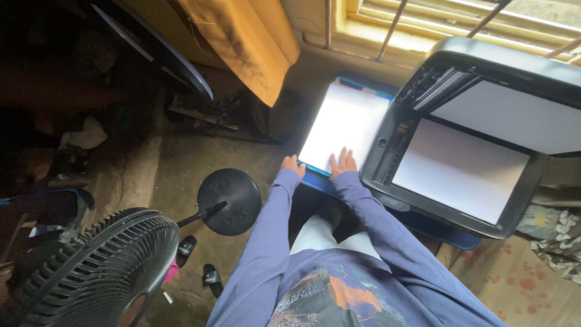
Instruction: The person repeatedly places single sheets of paper into the scanner bed of a desktop printer, closes the lid, then reopens it to remove the sheet and repeat the cycle. The person also briefly opens the front cover to access the interior before resuming the paper-loading loop.
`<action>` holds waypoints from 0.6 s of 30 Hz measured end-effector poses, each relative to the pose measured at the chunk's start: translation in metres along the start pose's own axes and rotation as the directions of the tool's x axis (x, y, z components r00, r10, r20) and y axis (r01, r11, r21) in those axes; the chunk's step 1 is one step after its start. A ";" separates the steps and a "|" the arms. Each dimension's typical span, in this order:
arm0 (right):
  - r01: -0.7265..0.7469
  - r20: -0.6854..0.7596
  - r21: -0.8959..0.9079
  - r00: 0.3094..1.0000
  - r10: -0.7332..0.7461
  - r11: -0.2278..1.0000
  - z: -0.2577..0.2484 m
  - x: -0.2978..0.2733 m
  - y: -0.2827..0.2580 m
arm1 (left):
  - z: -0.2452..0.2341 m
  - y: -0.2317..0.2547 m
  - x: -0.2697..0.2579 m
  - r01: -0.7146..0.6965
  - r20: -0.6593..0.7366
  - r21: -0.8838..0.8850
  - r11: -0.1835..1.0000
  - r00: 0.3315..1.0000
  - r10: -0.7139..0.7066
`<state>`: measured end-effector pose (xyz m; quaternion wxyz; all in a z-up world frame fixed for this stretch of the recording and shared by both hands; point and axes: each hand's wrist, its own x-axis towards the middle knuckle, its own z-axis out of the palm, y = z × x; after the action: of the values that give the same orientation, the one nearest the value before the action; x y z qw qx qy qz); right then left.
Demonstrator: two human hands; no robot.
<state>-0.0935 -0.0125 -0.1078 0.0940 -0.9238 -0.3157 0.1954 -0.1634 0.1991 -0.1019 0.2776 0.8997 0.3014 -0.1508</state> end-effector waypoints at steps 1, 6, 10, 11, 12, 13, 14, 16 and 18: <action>0.013 -0.109 -0.054 0.994 -0.019 0.998 0.005 -0.001 0.002 | 0.005 0.003 0.002 0.019 0.007 0.009 1.000 1.000 -0.019; 0.064 -0.299 -0.151 0.948 -0.107 0.986 0.020 -0.005 0.003 | 0.020 0.010 0.013 -0.015 -0.008 -0.014 1.000 1.000 0.015; 0.108 -0.310 -0.135 0.940 -0.145 0.985 0.020 -0.005 0.007 | 0.024 0.012 0.016 -0.005 -0.117 -0.068 0.998 0.993 -0.003; 0.114 -0.307 -0.135 0.940 -0.151 0.984 0.019 -0.005 0.007 | 0.023 0.013 0.017 0.001 -0.148 -0.072 0.997 0.989 -0.012; 0.121 -0.306 -0.137 0.939 -0.158 0.983 0.018 -0.004 0.007 | 0.022 0.014 0.019 0.027 -0.159 -0.114 0.993 0.986 -0.045; 0.129 -0.293 -0.135 0.942 -0.164 0.982 0.016 -0.005 0.007 | 0.019 0.014 0.020 0.052 -0.169 -0.156 0.986 0.983 -0.078; 0.136 -0.281 -0.133 0.945 -0.169 0.982 0.016 -0.007 0.006 | 0.017 0.014 0.021 0.076 -0.176 -0.197 0.977 0.978 -0.112; 0.110 -0.252 -0.162 0.956 -0.149 0.981 0.017 -0.014 0.002 | 0.015 0.015 0.021 0.113 -0.173 -0.294 0.949 0.970 -0.169; 0.046 -0.224 -0.228 0.970 -0.099 0.973 0.018 -0.021 -0.002 | 0.012 0.016 0.020 0.144 -0.150 -0.340 0.929 0.967 -0.205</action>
<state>-0.1171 -0.0229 -0.1171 0.0344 -0.9328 -0.3560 0.0456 -0.1389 0.1908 -0.1141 0.3789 0.8208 0.4255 -0.0397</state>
